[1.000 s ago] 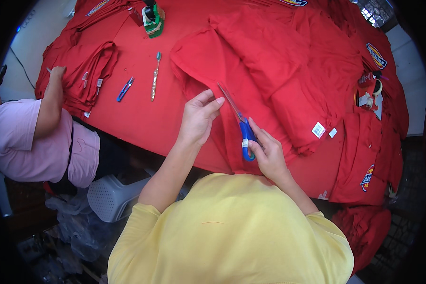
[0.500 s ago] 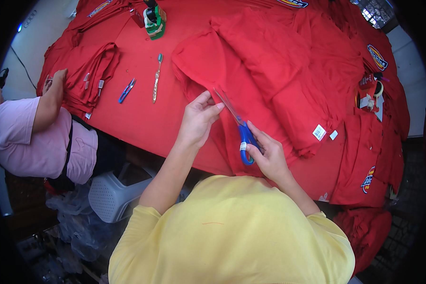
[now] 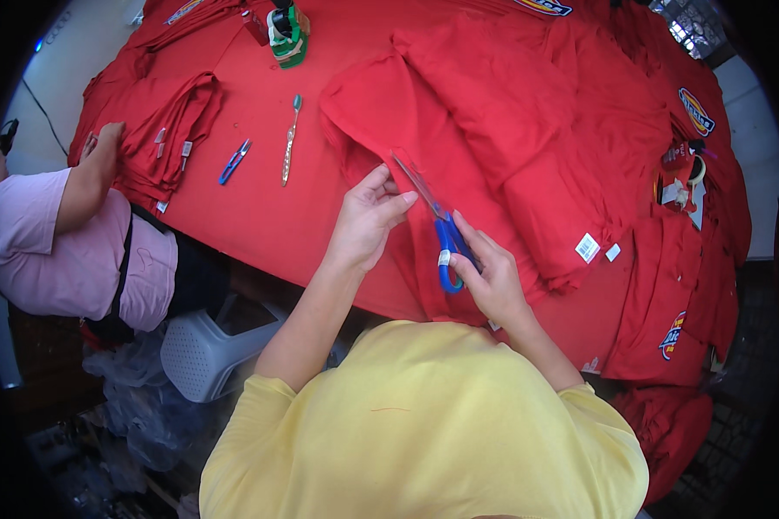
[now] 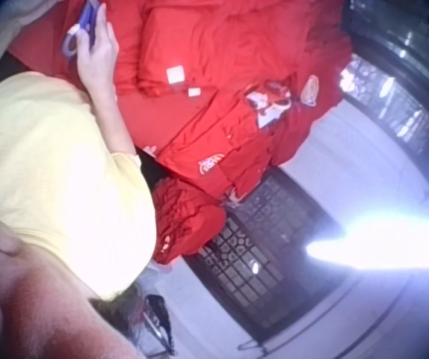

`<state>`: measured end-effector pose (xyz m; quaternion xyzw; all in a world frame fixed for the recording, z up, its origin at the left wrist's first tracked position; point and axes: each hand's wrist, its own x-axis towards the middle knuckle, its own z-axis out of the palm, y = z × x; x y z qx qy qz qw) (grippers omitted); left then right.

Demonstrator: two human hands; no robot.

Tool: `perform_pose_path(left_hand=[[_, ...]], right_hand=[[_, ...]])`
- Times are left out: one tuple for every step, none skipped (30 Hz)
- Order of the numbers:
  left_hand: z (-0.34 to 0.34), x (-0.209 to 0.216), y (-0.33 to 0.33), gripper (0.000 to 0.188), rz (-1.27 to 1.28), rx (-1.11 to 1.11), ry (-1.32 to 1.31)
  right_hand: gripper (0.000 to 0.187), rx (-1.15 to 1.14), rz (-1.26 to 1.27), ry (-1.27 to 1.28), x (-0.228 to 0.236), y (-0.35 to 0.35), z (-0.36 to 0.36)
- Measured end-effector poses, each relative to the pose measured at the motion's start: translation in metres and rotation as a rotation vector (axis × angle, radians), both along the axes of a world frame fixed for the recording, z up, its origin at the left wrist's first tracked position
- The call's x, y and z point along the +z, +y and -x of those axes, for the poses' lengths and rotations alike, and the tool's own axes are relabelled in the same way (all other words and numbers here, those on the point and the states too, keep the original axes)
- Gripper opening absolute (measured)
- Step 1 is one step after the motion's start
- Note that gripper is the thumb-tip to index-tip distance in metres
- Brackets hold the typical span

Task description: The person uses scissors to trim excess threads and labels from several red shirts on a table.

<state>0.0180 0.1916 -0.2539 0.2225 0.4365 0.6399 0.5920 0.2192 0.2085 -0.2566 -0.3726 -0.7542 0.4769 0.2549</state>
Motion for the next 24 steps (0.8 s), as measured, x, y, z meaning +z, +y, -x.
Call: perform_pose_path(left_hand=[[0.0, 0.0, 0.0, 0.036, -0.004, -0.001, 0.002], [0.0, -0.001, 0.0, 0.036, -0.006, 0.001, 0.004], [0.0, -0.001, 0.0, 0.037, -0.009, 0.003, 0.007], [0.0, -0.001, -0.001, 0.037, -0.002, 0.009, 0.008], [-0.001, 0.0, 0.0, 0.038, 0.003, 0.015, 0.009], [-0.002, 0.001, 0.0, 0.038, 0.008, 0.021, 0.01], [-0.001, 0.0, -0.001, 0.038, 0.016, 0.021, 0.025], [0.0, -0.001, -0.001, 0.038, 0.021, 0.02, 0.041], [0.001, -0.002, 0.0, 0.038, 0.027, 0.02, 0.057], [0.002, -0.003, 0.002, 0.037, 0.029, 0.074, -0.011], [0.003, -0.004, 0.005, 0.037, 0.028, 0.128, -0.078], [0.004, -0.005, 0.007, 0.037, 0.028, 0.182, -0.145], [0.005, -0.005, 0.007, 0.037, 0.0, 0.152, -0.125], [0.007, -0.006, 0.008, 0.038, -0.028, 0.122, -0.105], [0.008, -0.006, 0.008, 0.038, -0.056, 0.092, -0.085], [0.009, -0.005, 0.009, 0.038, -0.055, 0.078, -0.07], [0.01, -0.005, 0.009, 0.039, -0.054, 0.063, -0.055], [0.01, -0.004, 0.009, 0.039, -0.053, 0.048, -0.04], [0.01, -0.003, 0.009, 0.038, -0.046, 0.049, -0.033], [0.009, -0.002, 0.009, 0.037, -0.037, 0.052, -0.026], [0.009, -0.002, 0.009, 0.035, -0.028, 0.054, -0.02], [0.009, -0.001, 0.009, 0.035, -0.021, 0.054, -0.019], [0.009, 0.0, 0.01, 0.036, -0.012, 0.053, -0.02], [0.009, 0.0, 0.01, 0.036, -0.004, 0.051, -0.02]], right_hand=[[0.051, -0.005, 0.01, 0.028, -0.007, 0.001, -0.001], [0.05, -0.007, 0.022, 0.057, -0.011, 0.001, 0.0], [0.049, -0.011, 0.082, 0.055, -0.009, 0.002, 0.0], [0.049, -0.015, 0.142, 0.054, -0.005, 0.002, -0.001], [0.048, -0.019, 0.201, 0.052, -0.002, 0.002, -0.001], [0.047, -0.029, 0.256, 0.072, -0.003, 0.001, -0.001], [0.046, -0.039, 0.311, 0.091, -0.005, 0.001, -0.002], [0.046, -0.048, 0.365, 0.111, -0.006, 0.001, -0.002], [0.045, -0.054, 0.418, 0.129, -0.005, 0.0, -0.001], [0.045, -0.059, 0.471, 0.147, -0.003, -0.001, -0.001], [0.045, -0.064, 0.522, 0.166, -0.001, -0.001, 0.0], [0.046, -0.046, 0.347, 0.161, -0.007, 0.0, 0.0], [0.047, -0.029, 0.171, 0.155, -0.018, 0.0, 0.001], [0.048, -0.011, -0.004, 0.148, -0.019, 0.001, 0.004], [0.049, -0.001, 0.012, 0.102, -0.015, 0.002, 0.005], [0.05, 0.009, 0.028, 0.057, -0.006, 0.004, 0.006], [0.051, 0.018, 0.044, 0.011, 0.0, 0.005, 0.007], [0.051, 0.017, 0.026, 0.043, -0.004, 0.007, 0.008], [0.051, 0.015, 0.008, 0.075, -0.01, 0.009, 0.009], [0.05, 0.016, -0.009, 0.106, -0.014, 0.01, 0.011], [0.049, 0.012, 0.069, 0.095, -0.013, 0.011, 0.011], [0.048, 0.009, 0.146, 0.084, -0.009, 0.012, 0.011], [0.047, 0.004, 0.225, 0.072, -0.007, 0.014, 0.011], [0.047, 0.001, 0.235, 0.081, -0.009, 0.014, 0.011]])
